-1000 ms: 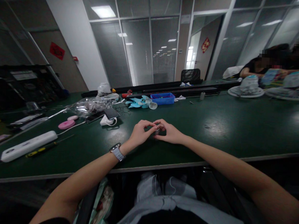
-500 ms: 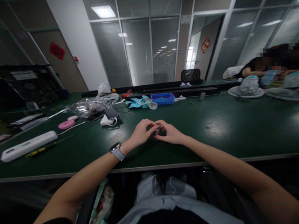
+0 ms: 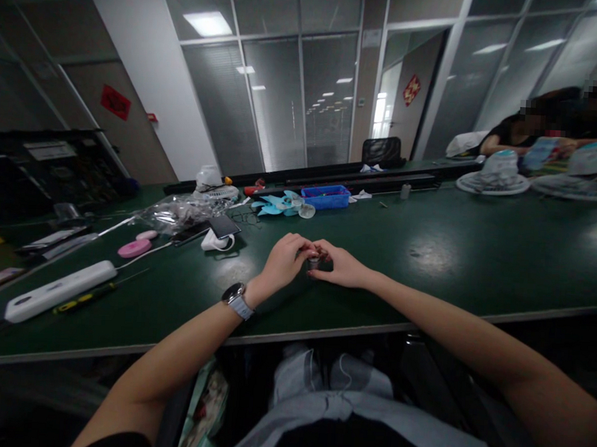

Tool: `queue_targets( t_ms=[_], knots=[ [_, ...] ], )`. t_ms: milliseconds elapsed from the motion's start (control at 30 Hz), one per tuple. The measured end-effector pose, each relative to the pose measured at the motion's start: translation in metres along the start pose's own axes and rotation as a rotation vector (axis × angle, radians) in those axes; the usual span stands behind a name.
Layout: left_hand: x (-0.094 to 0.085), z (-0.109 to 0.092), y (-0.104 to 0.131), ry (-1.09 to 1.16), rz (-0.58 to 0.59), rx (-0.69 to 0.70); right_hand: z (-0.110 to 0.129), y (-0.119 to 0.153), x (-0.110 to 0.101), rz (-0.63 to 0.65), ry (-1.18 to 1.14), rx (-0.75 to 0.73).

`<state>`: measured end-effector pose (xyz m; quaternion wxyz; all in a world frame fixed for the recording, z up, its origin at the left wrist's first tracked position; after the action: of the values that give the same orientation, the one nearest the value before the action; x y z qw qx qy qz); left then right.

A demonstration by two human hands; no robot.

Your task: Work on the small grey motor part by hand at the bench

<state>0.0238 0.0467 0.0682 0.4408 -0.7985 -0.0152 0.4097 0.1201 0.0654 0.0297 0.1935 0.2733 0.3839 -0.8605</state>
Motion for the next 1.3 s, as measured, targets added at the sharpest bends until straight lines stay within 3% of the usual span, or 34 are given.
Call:
queue_targets(
  t_ms=[200, 467, 800, 1300],
  knots=[
    [-0.011, 0.018, 0.0, -0.083, -0.069, -0.045, -0.007, 0.0, -0.007, -0.051, 0.048, 0.105],
    [0.025, 0.061, 0.016, -0.196, 0.23, -0.086, -0.019, 0.0, -0.013, -0.091, 0.07, 0.146],
    [0.023, 0.046, 0.019, -0.151, 0.226, -0.05, -0.02, 0.001, -0.012, -0.079, 0.076, 0.135],
    [0.023, 0.049, 0.019, -0.205, 0.221, -0.091, -0.02, 0.001, -0.012, -0.069, 0.078, 0.131]
  ],
)
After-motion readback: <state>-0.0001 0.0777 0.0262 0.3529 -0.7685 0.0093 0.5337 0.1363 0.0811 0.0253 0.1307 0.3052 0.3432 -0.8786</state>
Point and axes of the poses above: each hand's wrist, its own y-axis away from the middle knuckle, its own x-axis out of the palm, z = x × y, the point moved 9 cm from there along -y, towards the middle knuckle, and after that the axes turned 6 degrees about -z, right-handed, at the moved point
